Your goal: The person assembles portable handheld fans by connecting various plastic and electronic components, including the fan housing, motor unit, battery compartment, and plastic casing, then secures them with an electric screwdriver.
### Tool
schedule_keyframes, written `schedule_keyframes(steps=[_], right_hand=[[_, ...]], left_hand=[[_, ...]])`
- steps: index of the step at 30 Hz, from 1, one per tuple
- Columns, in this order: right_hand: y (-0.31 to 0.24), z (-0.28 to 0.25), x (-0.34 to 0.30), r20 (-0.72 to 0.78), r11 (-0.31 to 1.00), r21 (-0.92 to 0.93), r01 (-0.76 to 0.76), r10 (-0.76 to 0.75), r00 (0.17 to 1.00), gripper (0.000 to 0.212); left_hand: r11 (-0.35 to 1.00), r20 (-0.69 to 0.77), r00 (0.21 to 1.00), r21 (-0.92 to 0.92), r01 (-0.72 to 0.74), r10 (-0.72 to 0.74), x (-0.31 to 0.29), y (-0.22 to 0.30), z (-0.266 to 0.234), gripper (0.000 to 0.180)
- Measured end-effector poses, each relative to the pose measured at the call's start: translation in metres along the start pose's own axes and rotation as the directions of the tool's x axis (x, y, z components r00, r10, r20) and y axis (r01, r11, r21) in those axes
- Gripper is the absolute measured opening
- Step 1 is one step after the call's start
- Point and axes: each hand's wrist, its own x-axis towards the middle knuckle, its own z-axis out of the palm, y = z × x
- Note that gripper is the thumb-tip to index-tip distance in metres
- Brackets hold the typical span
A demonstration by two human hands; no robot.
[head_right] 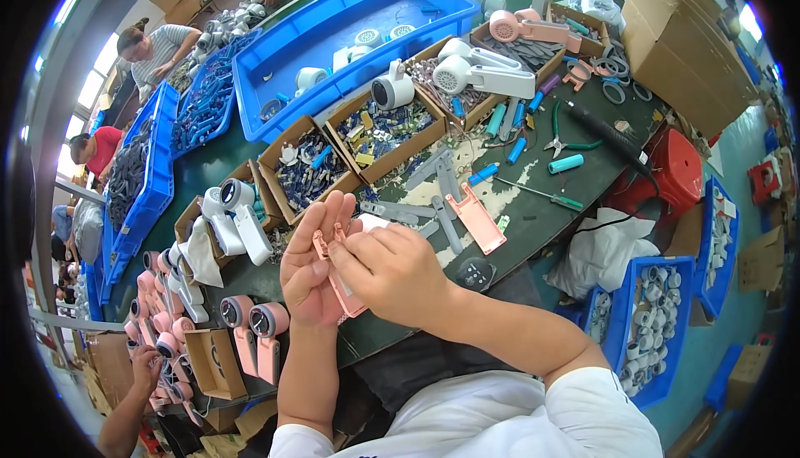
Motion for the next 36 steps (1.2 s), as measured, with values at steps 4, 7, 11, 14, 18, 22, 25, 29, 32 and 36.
schedule_keyframes(steps=[4,7,11,14,18,22,25,29,32,36], right_hand=[[0.000,0.002,0.000,-0.013,1.000,-0.020,0.012,-0.013,1.000,0.027],[-0.005,0.004,0.003,0.000,0.997,-0.069,0.029,-0.030,1.000,0.027],[0.000,0.009,-0.002,0.009,0.999,-0.023,0.032,-0.031,0.999,0.039],[0.001,0.009,-0.002,0.011,1.000,-0.008,0.019,-0.019,1.000,0.039],[-0.001,0.009,0.000,0.027,1.000,-0.004,-0.018,0.018,0.999,0.035],[-0.003,0.006,0.002,0.020,0.999,-0.002,-0.032,0.032,0.999,0.032],[-0.001,0.006,0.002,-0.010,0.999,0.030,-0.018,0.019,1.000,0.030],[-0.001,0.005,0.002,-0.049,0.997,0.067,-0.036,0.039,0.998,0.028],[0.002,0.009,0.002,-0.101,0.988,0.133,-0.081,0.094,0.990,0.022],[0.009,0.006,0.001,-0.092,0.945,0.316,-0.083,0.118,0.989,0.018]], left_hand=[[1.000,-0.020,1.000,-0.003,0.002,-0.002,0.000,-0.001,0.002,0.074],[0.995,-0.065,0.997,0.093,-0.032,0.038,0.000,-0.002,0.007,0.075],[0.988,-0.094,0.993,0.142,-0.063,0.076,-0.001,-0.004,0.008,0.075],[0.985,-0.090,0.993,0.156,-0.067,0.082,-0.001,-0.005,0.007,0.072],[0.974,-0.102,0.989,0.211,-0.086,0.110,-0.002,-0.007,0.002,0.069],[0.964,-0.078,0.988,0.242,-0.110,0.132,-0.001,-0.007,0.001,0.066],[0.977,-0.048,0.989,0.169,-0.129,0.139,-0.002,-0.005,-0.003,0.064],[0.982,0.028,0.993,0.147,-0.120,0.117,-0.003,-0.005,-0.006,0.062],[0.980,0.058,0.993,0.162,-0.115,0.107,-0.002,-0.003,-0.006,0.061],[0.984,0.115,0.989,0.138,-0.108,0.093,0.000,-0.004,-0.006,0.063]])
